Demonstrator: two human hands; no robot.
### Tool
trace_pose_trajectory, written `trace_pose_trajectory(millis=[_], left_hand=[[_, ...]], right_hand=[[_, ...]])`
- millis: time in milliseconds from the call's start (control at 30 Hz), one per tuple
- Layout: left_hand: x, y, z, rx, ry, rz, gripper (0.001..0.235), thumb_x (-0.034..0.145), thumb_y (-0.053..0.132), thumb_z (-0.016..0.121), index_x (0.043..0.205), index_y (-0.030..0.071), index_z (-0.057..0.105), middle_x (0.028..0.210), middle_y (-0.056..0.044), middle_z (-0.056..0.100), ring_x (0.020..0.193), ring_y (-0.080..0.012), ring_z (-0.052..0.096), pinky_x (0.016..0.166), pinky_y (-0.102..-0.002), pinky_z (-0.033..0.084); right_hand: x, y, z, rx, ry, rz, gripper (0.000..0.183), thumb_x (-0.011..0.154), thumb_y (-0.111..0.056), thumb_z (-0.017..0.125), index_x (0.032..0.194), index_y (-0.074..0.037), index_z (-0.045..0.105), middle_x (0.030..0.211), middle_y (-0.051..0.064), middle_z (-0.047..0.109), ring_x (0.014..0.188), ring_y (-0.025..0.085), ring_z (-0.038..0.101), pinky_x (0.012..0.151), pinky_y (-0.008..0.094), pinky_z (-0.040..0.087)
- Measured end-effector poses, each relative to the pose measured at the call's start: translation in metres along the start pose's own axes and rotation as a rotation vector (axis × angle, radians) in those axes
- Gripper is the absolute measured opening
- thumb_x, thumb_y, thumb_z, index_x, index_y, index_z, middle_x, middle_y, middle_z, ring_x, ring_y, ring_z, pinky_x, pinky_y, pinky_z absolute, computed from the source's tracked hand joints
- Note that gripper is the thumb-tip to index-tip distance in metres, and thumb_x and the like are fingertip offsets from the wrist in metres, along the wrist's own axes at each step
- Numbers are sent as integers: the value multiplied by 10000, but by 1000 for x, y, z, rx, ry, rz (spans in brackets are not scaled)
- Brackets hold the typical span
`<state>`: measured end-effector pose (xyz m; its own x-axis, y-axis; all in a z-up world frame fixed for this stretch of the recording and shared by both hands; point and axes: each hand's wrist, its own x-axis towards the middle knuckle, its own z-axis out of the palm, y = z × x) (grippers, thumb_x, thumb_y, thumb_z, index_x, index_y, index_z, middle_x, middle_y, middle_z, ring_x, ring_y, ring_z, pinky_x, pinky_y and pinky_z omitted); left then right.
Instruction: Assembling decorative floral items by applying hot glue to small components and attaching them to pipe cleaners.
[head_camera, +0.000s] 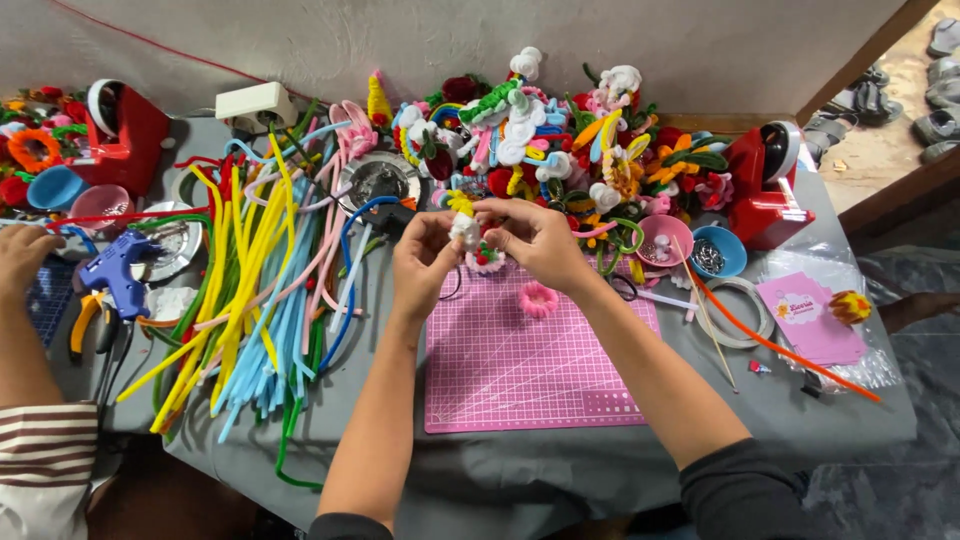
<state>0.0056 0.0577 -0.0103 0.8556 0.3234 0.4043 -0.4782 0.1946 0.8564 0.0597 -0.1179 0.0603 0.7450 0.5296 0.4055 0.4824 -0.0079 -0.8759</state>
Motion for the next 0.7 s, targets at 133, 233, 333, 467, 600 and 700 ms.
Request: trace_pose_trajectory(millis=[133, 233, 333, 467, 600, 700], left_hand=[[-10, 8, 38, -56, -125, -84, 402, 914, -16, 683, 1303, 15, 584, 1131, -113, 659, 911, -146, 681, 766, -281, 617], [-5, 8, 59, 90, -223, -103, 337, 911, -22, 711, 1237, 49, 669, 1164, -82, 643, 893, -152, 700, 794, -285, 628], [6, -2, 68, 290, -310, -48, 373, 844, -19, 801, 1187, 69, 681, 1023, -76, 615, 798, -181, 688, 710, -311, 650], [4, -21, 72, 380, -339, 46, 329, 776, 10, 872, 1052, 70, 703, 917, -71, 617, 757, -209, 708, 663, -301, 640], [-9, -26, 65, 248, -354, -41, 204, 840, -5, 807, 989, 27, 671, 987, -108, 630, 858, -225, 734, 743, -327, 638], [-8, -14, 68, 364, -294, 27, 190, 826, 14, 834, 964, 27, 705, 943, -105, 660, 787, -241, 747, 685, -316, 644]], right_hand=[[-24, 26, -28, -56, 56, -2, 190, 908, -83, 785, 1096, -114, 794, 957, 71, 737, 796, 176, 733, 750, 270, 607], [-37, 35, -45, 16, 78, 40, 157, 945, -40, 728, 1087, -80, 779, 916, 69, 700, 706, 130, 698, 682, 271, 608], [-47, 44, -57, 170, 70, 122, 190, 967, -12, 683, 1150, -1, 733, 930, 114, 671, 771, 186, 710, 734, 336, 630], [-55, 54, -60, 205, 92, 208, 234, 930, -47, 748, 1155, -5, 698, 926, 82, 705, 816, 134, 704, 759, 294, 622], [-57, 39, -60, 168, 65, 293, 230, 897, -69, 780, 1116, -24, 722, 928, 95, 720, 848, 143, 689, 779, 300, 611], [-56, 37, -58, 238, 43, 323, 229, 919, -44, 737, 1145, -38, 699, 952, 60, 683, 878, 135, 675, 821, 306, 621]])
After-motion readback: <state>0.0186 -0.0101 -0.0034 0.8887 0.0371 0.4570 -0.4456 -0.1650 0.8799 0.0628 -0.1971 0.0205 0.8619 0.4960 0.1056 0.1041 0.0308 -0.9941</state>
